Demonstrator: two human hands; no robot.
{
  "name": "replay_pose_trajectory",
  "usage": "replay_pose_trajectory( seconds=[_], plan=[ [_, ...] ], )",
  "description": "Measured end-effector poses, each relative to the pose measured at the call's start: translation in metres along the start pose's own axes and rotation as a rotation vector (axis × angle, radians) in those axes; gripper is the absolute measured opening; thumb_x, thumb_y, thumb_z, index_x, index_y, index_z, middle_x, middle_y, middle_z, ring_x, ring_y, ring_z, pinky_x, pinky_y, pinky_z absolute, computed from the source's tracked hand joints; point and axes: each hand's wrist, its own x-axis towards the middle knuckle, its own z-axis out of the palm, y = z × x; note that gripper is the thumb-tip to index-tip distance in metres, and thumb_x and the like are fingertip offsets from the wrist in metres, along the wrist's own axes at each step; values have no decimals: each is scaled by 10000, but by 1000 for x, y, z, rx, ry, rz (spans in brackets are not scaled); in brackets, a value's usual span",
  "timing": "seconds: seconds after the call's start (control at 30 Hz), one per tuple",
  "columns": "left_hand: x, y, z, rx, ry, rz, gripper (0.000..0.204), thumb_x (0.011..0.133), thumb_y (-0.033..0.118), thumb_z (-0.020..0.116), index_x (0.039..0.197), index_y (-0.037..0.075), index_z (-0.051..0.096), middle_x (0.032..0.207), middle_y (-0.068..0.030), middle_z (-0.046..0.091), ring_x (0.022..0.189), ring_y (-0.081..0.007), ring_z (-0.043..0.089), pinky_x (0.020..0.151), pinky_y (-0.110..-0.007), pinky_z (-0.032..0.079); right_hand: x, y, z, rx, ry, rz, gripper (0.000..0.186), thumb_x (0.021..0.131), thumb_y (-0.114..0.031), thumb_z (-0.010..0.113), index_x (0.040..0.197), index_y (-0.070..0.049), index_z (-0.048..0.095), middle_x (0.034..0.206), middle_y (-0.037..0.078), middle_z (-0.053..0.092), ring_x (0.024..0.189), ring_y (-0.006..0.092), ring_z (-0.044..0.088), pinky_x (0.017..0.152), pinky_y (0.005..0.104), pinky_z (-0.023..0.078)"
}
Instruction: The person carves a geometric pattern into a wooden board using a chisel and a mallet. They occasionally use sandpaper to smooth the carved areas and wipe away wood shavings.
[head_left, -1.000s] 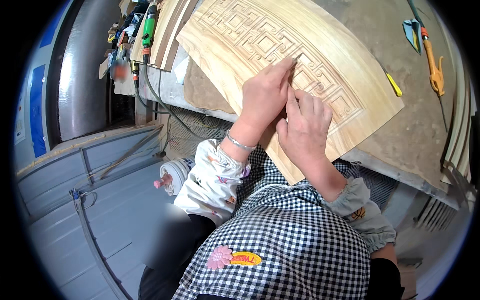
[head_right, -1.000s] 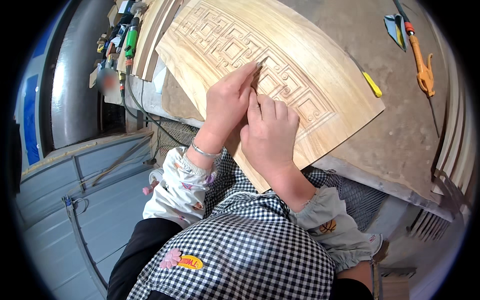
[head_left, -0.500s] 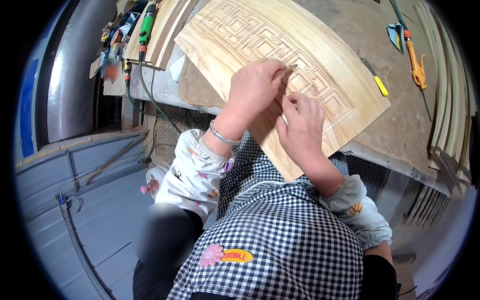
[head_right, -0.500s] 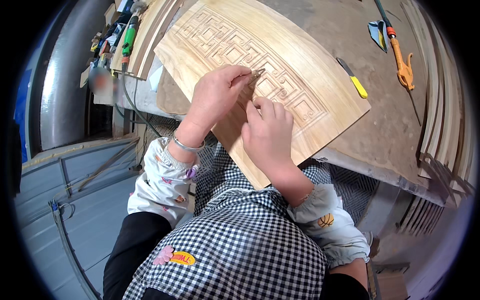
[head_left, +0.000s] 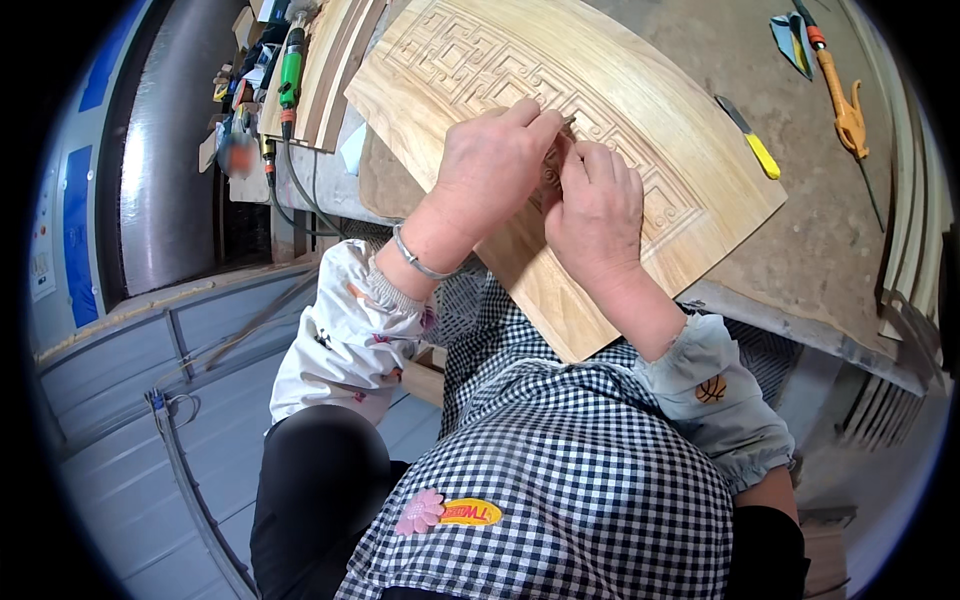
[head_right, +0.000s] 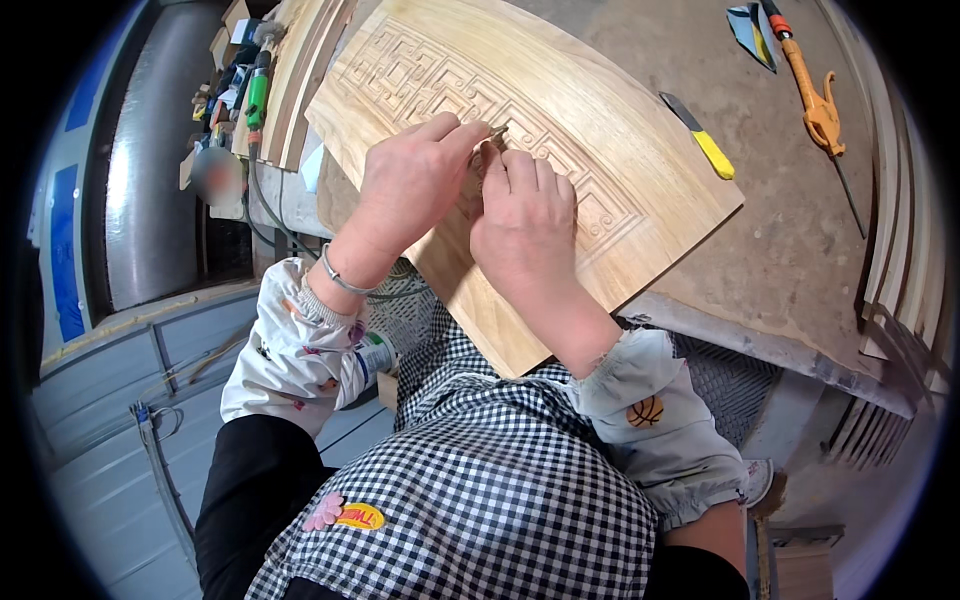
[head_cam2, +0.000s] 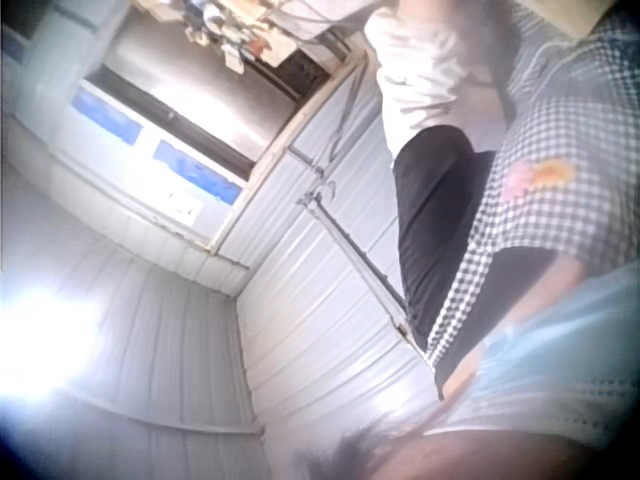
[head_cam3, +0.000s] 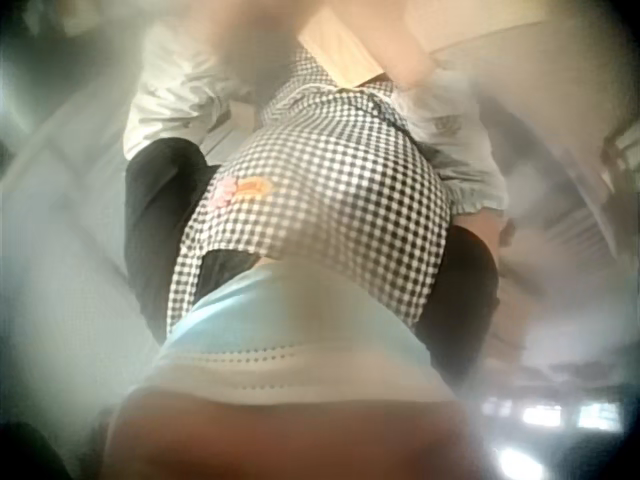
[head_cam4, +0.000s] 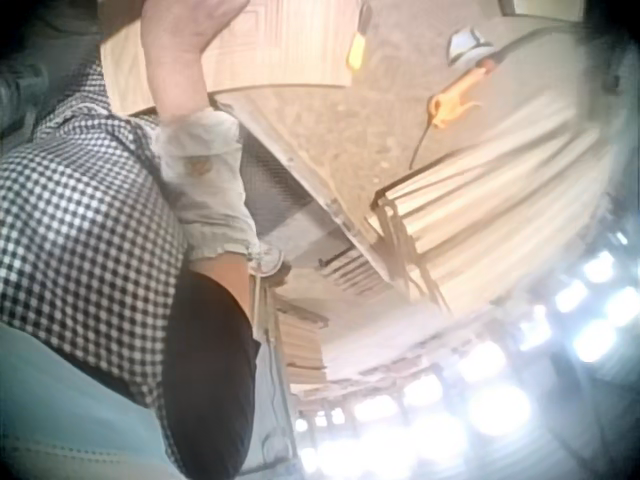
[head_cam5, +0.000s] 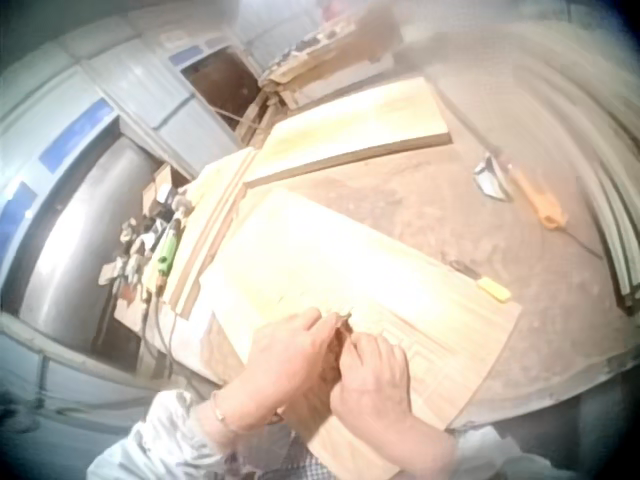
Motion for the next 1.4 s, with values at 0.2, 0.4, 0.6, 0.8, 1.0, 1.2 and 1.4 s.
replay_pose_trajectory(
  seconds=[0.2,0.4,0.6,0.8,1.0,1.2,1.4],
  plan=[
    [21,-9,-13,30,-126,118,251,847,81,688,1078,156,751,852,-23,671,735,-247,710,612,-356,562,0,-2,-1,-13,-68,43,483,805,-60,690,1280,18,651,1096,121,608,1020,320,598,863,456,459],
    [53,-18,-28,46,-302,272,143,855,56,658,943,87,767,933,-62,733,820,-305,735,676,-422,576,3,-3,-8,-10,-80,28,539,823,-49,643,1356,29,623,1083,112,606,1015,292,583,855,431,450],
    [92,-9,-43,188,-588,326,134,864,41,635,872,72,765,882,-104,748,852,-335,737,727,-439,582,3,-3,-10,-15,-71,9,554,861,-96,650,1397,32,603,1107,107,614,1024,283,581,862,423,452],
    [100,-29,-48,-21,-811,129,186,893,135,681,1012,79,813,902,-137,775,832,-331,732,762,-432,575,4,-1,-9,-19,-61,3,510,838,-124,665,1331,5,657,1007,69,600,961,254,587,823,401,451],
    [19,-29,-37,-312,-324,-312,227,995,177,693,1164,56,783,862,-158,763,757,-260,736,710,-325,565,5,-3,-7,2,-21,6,468,843,-120,660,1298,-12,673,965,59,596,908,235,593,793,390,447],
    [-16,11,-2,-396,-65,-423,244,961,84,709,1201,76,756,1042,-142,757,876,-286,738,764,-349,576,4,-2,-7,-1,6,-7,443,876,-112,642,1299,19,662,993,73,630,916,253,610,794,398,451],
    [-13,23,5,-215,18,-315,208,975,126,683,1174,113,740,889,-110,696,750,-329,704,643,-407,573,4,-2,-4,20,34,12,432,877,-92,624,1286,43,662,962,85,628,902,261,610,792,400,452]
  ],
)
